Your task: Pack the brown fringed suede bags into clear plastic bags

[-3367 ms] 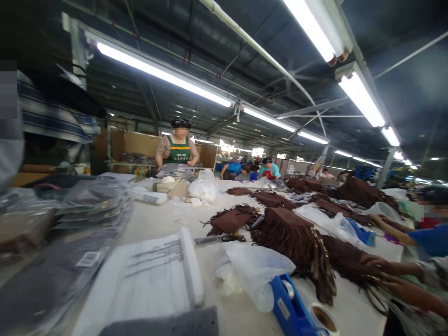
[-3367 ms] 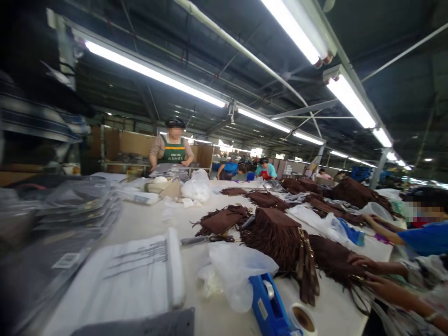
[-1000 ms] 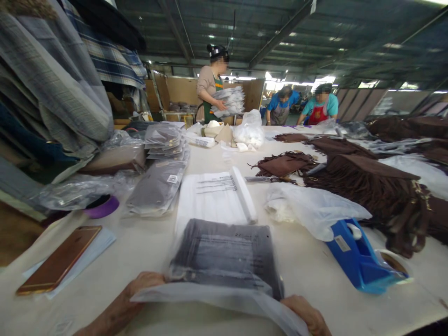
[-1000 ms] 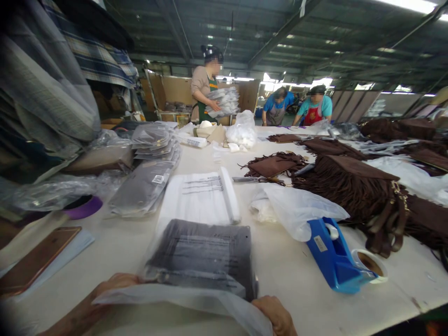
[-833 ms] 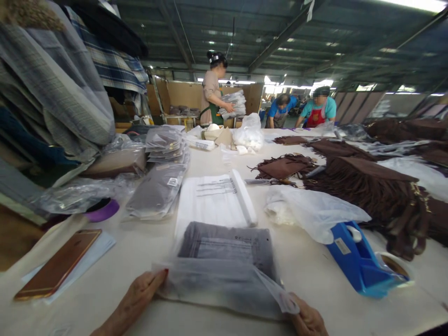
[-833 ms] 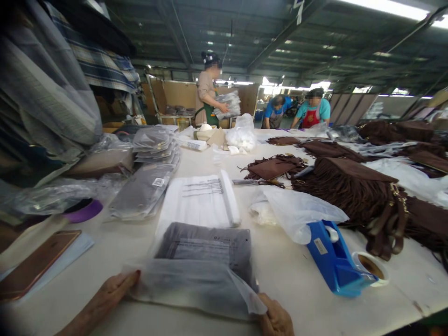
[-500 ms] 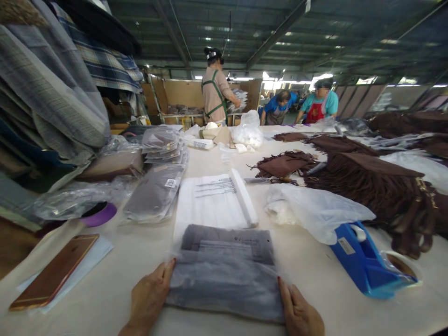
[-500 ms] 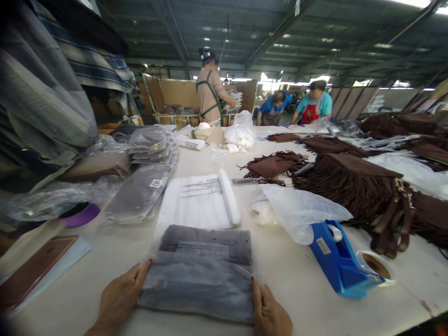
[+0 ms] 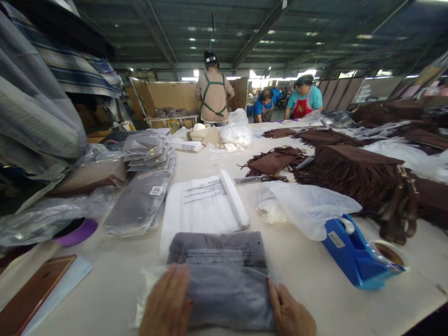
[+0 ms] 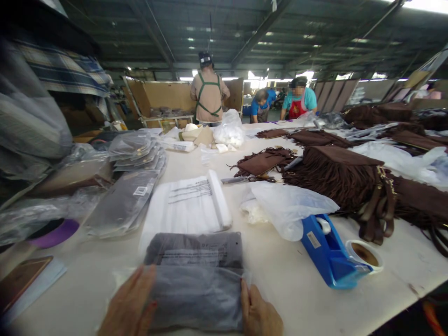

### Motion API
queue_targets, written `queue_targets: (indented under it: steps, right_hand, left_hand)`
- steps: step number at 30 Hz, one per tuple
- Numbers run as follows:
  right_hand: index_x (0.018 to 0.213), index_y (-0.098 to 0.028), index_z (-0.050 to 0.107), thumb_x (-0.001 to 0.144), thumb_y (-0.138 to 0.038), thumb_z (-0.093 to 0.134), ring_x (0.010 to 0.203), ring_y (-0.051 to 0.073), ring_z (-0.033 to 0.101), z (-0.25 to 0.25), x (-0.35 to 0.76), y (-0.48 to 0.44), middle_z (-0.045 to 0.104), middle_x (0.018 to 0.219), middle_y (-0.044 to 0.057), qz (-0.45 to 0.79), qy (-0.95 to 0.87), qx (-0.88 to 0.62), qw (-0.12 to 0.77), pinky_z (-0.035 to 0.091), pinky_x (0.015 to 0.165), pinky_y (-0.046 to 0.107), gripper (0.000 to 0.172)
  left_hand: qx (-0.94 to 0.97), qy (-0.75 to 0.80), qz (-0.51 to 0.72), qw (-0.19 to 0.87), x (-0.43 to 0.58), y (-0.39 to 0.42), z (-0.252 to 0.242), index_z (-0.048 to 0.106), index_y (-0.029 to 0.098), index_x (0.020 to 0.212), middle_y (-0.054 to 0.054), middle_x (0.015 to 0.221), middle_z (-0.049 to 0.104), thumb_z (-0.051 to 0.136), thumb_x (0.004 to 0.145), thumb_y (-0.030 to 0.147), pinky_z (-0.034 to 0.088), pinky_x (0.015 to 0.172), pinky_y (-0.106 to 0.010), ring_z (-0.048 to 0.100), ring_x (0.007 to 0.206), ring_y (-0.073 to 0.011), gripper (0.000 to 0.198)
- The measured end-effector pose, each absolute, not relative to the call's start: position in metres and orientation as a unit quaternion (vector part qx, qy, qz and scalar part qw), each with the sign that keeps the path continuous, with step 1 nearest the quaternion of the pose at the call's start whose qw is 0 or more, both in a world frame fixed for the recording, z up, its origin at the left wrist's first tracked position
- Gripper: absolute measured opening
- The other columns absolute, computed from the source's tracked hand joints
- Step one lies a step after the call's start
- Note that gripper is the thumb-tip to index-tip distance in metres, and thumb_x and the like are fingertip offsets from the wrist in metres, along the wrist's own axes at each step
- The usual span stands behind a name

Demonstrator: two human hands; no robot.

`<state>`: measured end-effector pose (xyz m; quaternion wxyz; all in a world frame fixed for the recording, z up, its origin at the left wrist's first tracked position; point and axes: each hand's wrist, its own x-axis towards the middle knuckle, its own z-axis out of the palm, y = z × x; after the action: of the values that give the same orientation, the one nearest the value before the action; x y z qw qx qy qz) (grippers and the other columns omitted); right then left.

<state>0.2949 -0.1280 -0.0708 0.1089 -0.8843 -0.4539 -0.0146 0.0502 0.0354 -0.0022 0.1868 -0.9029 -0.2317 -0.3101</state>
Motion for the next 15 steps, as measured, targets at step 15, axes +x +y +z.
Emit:
queue_targets:
  steps: [15]
  right_hand:
    - [0.064,-0.024,0.053,0.092,-0.054,0.025,0.044,0.016,0.058,-0.050,0.311,-0.132,0.057,0.047,-0.002,-0.076,-0.281,-0.936,0.198,0.036,0.044,0.024,0.050]
  left_hand:
    - [-0.951,-0.148,-0.222,0.157,0.106,0.056,-0.052,0.034,0.031,0.136,-0.007,0.139,0.041,0.041,0.083,0.044,0.006,0.107,-0.050,0.039,0.125,-0.0293,0.055]
